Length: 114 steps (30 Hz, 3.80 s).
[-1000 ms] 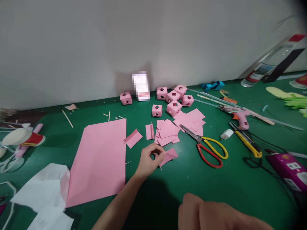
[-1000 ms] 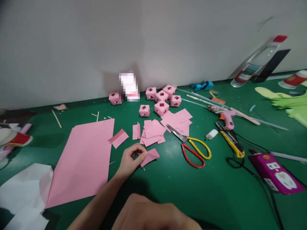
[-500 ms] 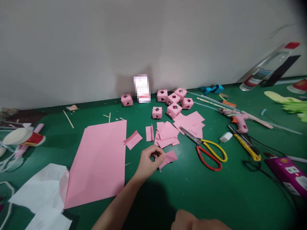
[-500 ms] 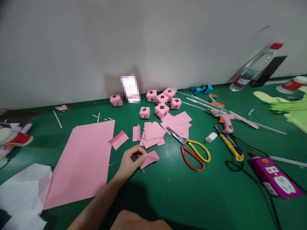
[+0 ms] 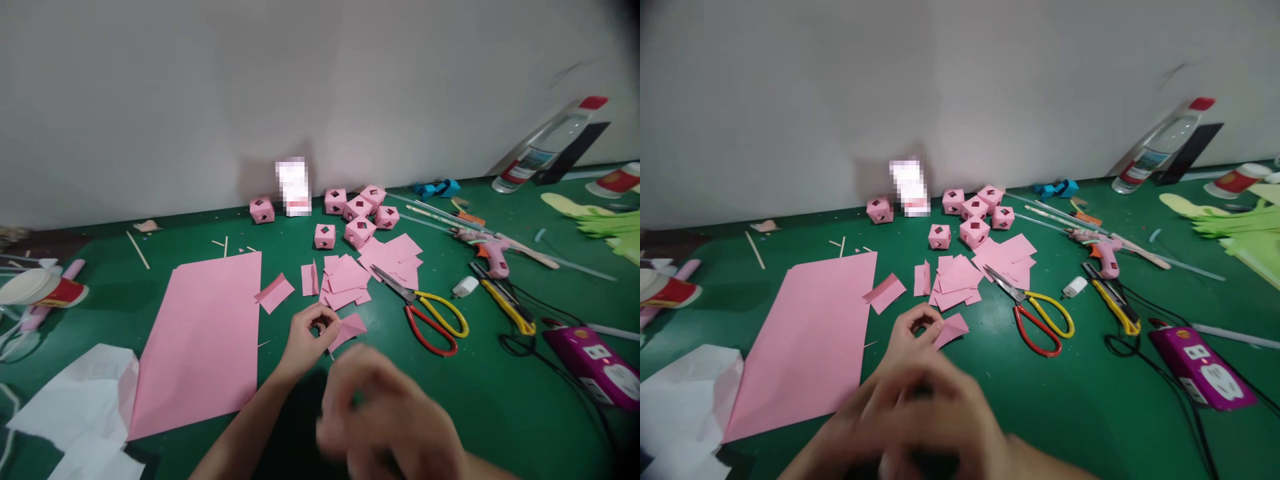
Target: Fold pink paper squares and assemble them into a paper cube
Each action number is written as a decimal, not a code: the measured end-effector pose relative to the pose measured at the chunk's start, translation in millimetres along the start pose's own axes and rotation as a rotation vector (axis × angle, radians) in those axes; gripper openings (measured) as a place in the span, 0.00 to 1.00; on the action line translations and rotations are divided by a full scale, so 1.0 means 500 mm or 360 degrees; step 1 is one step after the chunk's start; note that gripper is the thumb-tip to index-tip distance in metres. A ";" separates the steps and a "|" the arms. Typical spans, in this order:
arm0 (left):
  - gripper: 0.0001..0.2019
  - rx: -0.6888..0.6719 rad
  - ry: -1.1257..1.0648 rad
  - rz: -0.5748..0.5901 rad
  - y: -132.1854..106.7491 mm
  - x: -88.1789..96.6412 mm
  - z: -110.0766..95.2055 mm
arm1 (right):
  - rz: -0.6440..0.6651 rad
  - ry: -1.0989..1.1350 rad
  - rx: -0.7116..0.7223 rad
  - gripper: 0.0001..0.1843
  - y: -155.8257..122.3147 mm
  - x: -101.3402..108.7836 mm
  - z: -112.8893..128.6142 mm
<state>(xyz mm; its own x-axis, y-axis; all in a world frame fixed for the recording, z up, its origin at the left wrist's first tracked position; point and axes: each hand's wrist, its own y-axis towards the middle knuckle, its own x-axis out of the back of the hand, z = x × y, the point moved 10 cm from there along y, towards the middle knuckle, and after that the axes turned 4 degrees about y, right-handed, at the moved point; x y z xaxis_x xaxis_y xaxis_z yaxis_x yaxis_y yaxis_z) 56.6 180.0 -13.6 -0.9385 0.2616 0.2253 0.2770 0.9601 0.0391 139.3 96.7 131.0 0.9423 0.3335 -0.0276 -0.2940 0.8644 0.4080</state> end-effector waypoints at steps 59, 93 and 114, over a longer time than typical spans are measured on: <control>0.10 -0.0410 0.1368 -0.0507 0.002 0.157 -0.165 | -0.0870 -0.0572 -0.0450 0.19 -0.018 0.254 -0.313; 0.06 0.0246 0.1812 -0.0014 0.056 0.254 -0.058 | -0.0747 -0.0757 -0.0294 0.14 -0.015 0.220 -0.280; 0.10 0.0153 0.2187 0.0021 0.063 0.220 -0.078 | -0.0682 -0.0645 -0.0397 0.13 -0.011 0.217 -0.308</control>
<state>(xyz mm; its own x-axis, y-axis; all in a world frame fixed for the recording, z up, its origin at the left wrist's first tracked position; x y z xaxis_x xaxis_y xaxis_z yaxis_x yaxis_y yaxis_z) -29.7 235.0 50.4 0.0357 0.0174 0.9992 0.2160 0.9761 -0.0247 218.7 186.3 -14.6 0.9558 -0.1880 0.2260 0.1402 0.9672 0.2116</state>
